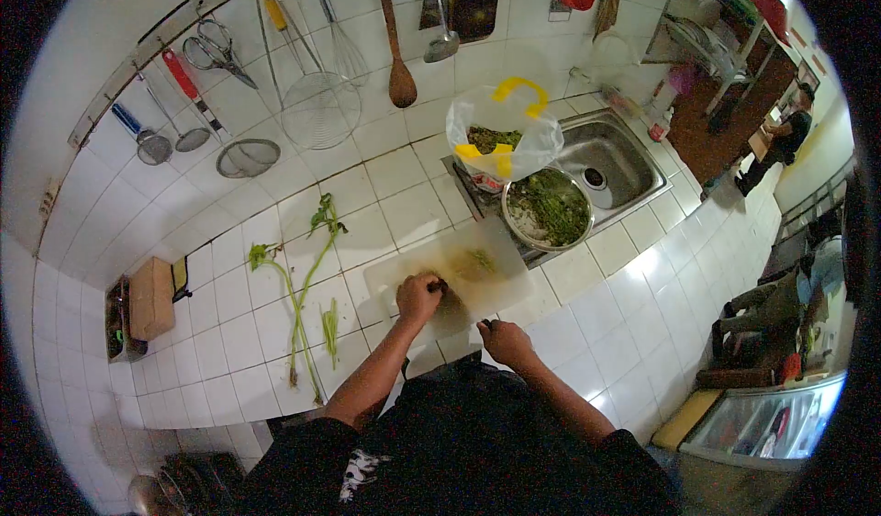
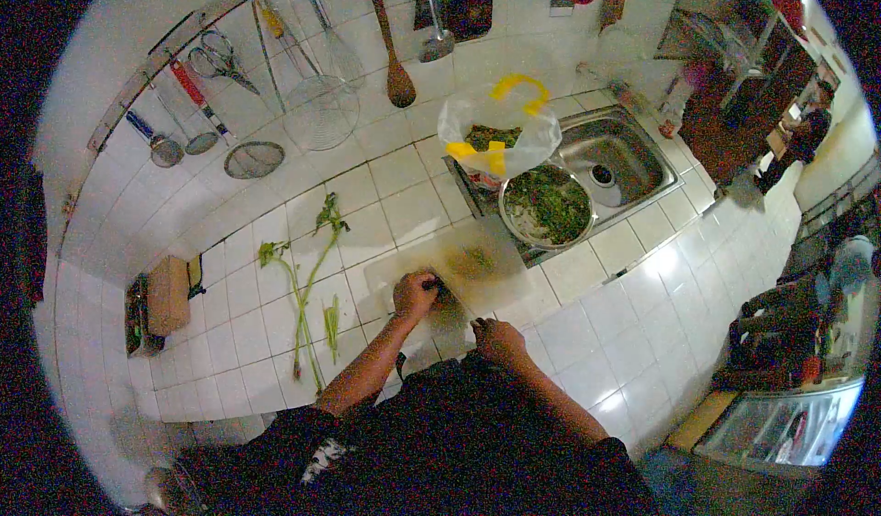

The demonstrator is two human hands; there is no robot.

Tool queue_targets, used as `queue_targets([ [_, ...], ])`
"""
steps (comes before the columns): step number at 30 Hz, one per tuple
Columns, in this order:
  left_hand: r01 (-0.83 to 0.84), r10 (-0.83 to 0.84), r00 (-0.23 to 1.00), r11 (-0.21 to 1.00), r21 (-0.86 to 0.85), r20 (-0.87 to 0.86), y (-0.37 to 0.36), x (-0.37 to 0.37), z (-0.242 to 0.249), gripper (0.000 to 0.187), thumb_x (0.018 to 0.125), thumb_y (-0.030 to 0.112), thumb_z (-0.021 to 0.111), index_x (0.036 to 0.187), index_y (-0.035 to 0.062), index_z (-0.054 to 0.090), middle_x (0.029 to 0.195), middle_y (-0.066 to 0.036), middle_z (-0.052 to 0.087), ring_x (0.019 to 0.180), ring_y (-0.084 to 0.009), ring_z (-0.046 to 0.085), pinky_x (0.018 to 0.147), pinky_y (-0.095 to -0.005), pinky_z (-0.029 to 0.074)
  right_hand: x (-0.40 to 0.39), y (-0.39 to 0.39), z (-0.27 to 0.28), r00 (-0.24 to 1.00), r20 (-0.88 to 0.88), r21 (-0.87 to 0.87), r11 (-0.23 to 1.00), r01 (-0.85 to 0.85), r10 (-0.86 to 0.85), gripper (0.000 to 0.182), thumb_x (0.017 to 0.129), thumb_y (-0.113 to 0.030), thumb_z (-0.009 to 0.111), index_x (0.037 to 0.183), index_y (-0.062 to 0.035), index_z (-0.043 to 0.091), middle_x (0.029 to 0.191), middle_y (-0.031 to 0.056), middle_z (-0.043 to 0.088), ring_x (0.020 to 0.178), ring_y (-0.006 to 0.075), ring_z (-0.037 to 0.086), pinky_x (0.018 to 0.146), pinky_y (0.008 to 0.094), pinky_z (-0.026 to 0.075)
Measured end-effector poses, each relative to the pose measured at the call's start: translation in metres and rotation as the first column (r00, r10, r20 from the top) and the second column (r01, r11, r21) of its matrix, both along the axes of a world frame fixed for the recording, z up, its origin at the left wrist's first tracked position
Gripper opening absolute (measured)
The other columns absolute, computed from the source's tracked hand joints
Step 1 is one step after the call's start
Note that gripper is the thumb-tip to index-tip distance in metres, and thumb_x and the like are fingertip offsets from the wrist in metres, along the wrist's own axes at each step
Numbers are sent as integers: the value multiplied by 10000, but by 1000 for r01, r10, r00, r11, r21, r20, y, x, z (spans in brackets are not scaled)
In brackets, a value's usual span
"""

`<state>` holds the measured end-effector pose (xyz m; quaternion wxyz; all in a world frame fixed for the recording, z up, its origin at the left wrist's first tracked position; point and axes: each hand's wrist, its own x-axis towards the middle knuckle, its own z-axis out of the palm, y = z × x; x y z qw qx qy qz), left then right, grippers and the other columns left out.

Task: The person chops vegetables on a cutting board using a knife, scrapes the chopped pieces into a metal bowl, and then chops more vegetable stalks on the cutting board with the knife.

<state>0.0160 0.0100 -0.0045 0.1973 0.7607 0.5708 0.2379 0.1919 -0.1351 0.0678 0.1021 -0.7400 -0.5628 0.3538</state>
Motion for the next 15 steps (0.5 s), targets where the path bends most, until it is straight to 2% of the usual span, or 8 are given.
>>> queue_targets([
  [1, 7, -7, 1000, 1000, -1, 1, -1, 0, 6, 184, 690, 187, 704, 864, 138, 737, 874, -101, 701, 856, -319, 652, 765, -432, 525, -2, 2, 2, 1000, 1, -1, 1000, 7, -7, 546, 976, -452, 404, 931, 34, 649, 874, 292, 655, 876, 469, 630, 790, 545, 492],
  [3, 20, -24, 999, 994, -110, -37, -1, 2, 20, 188, 684, 204, 721, 862, 147, 739, 881, -104, 692, 880, -310, 645, 779, -429, 522, -5, 10, 8, 1000, 11, 88, 996, -9, 8, 543, 977, -452, 395, 945, 26, 650, 883, 291, 655, 878, 468, 629, 794, 545, 492],
  [4, 20, -24, 999, 994, -105, -38, 2, 0, 7, 188, 684, 204, 721, 862, 147, 739, 881, -104, 692, 880, -310, 645, 779, -429, 522, -3, 12, 6, 1000, 11, 93, 996, -8, 7, 543, 977, -452, 395, 945, 26, 650, 883, 291, 655, 878, 468, 629, 794, 545, 492],
  [6, 25, -25, 1000, 999, -43, 19, 6, -5, -8, 187, 686, 221, 732, 860, 153, 739, 881, -99, 684, 901, -302, 639, 787, -424, 521, 0, 16, -1, 997, 69, -57, 998, 23, -19, 543, 977, -457, 393, 953, 22, 648, 887, 292, 653, 876, 470, 626, 793, 545, 493],
  [8, 27, -27, 1000, 999, -43, 14, 6, -6, -11, 187, 688, 224, 733, 861, 152, 738, 879, -97, 683, 901, -301, 638, 790, -426, 519, 5, 8, -7, 997, 66, -46, 998, 34, -31, 546, 978, -460, 389, 951, 20, 649, 887, 289, 654, 875, 468, 627, 796, 543, 494],
  [13, 7, -8, 999, 999, -44, -34, 3, -4, -10, 173, 696, 226, 730, 850, 149, 735, 871, -89, 681, 887, -299, 636, 795, -434, 513, 3, -1, 21, 998, 24, -66, 996, 54, -52, 561, 983, -469, 377, 953, 20, 650, 889, 287, 657, 882, 464, 630, 803, 542, 494],
  [15, 29, -29, 999, 1000, -12, 22, 2, -5, -6, 167, 694, 209, 726, 848, 145, 732, 869, -80, 683, 877, -299, 634, 795, -439, 509, 3, -1, 15, 996, 82, -92, 995, 30, -23, 527, 984, -476, 381, 1015, -28, 656, 915, 244, 675, 900, 424, 647, 783, 521, 514],
])
